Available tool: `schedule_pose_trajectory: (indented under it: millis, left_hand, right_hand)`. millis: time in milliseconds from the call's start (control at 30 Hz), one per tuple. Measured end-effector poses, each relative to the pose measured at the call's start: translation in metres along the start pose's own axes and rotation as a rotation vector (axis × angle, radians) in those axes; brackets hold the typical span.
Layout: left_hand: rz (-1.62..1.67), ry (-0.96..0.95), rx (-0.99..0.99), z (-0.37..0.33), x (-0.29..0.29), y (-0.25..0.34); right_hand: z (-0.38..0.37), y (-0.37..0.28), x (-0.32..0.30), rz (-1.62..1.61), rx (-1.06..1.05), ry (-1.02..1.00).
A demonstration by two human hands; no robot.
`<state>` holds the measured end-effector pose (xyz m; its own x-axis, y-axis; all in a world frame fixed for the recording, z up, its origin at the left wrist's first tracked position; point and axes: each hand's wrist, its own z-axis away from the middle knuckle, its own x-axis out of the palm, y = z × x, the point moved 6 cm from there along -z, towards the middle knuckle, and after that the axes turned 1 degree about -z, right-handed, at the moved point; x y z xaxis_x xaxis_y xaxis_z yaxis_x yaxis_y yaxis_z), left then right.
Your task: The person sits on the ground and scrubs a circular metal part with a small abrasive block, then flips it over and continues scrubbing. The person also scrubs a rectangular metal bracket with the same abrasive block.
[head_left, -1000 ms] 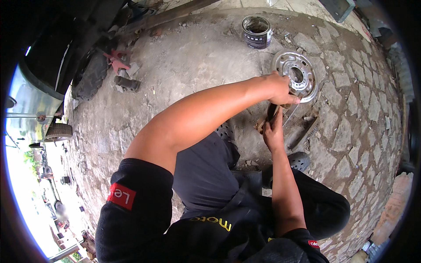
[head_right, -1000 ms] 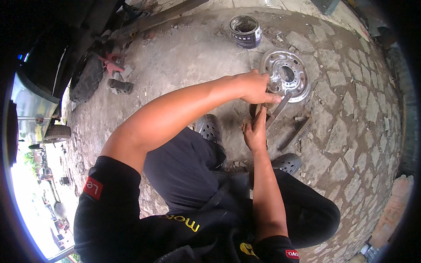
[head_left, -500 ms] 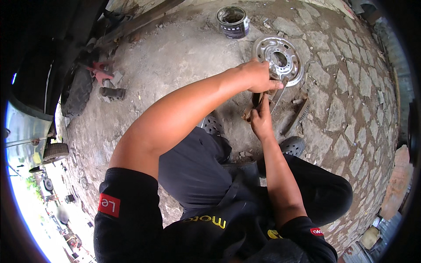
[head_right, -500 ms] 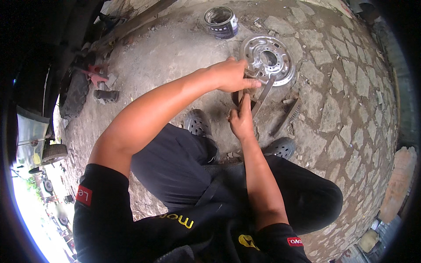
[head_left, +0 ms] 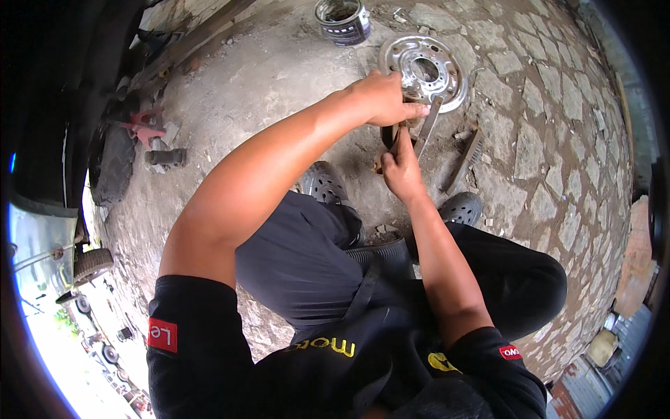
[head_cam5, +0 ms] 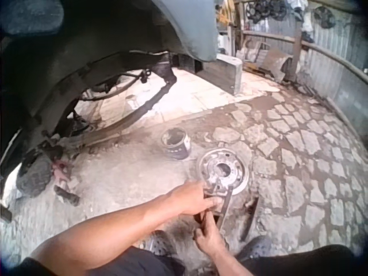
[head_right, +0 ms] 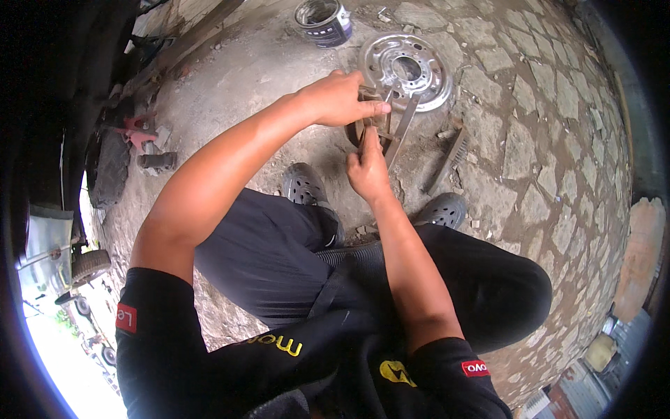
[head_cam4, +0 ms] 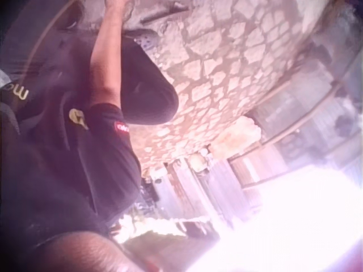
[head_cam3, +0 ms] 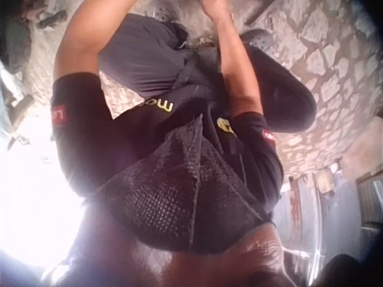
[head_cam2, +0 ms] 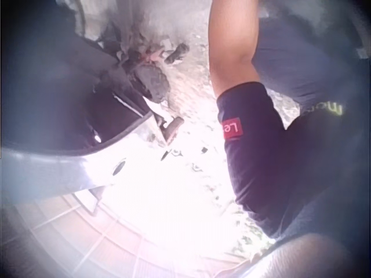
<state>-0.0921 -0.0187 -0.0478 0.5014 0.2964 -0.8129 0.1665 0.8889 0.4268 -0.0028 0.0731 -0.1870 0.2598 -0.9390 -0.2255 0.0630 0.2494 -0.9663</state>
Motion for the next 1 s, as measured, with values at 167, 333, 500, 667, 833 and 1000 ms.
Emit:
schedule_pose_trajectory:
  millis: [167,333,500,667,833,1000]
  left_hand:
    - [-0.059,0.020,-0.024,-0.012,0.010,-0.014]
    - [0.064,0.065,-0.033,-0.017,0.005,-0.010]
    - [0.455,0.208,-0.272,-0.004,0.011,-0.031]
    - [0.618,0.434,-0.283,-0.009,0.009,-0.047]
    - [0.681,0.329,-0.139,-0.003,0.014,-0.041]
    - [0.960,0.249,-0.101,0.010,0.022,-0.038]
  right_hand:
    - [-0.001,0.030,-0.002,-0.146,-0.020,0.050]
    - [-0.013,0.063,-0.008,0.042,-0.158,0.132]
    - [-0.005,-0.013,0.002,0.033,0.143,-0.083]
    - [-0.001,0.012,-0.002,0.152,-0.009,-0.064]
    - [0.008,-0.007,0.004,0.239,-0.030,-0.061]
    - [0.007,-0.012,0.031,0.200,-0.046,-0.061]
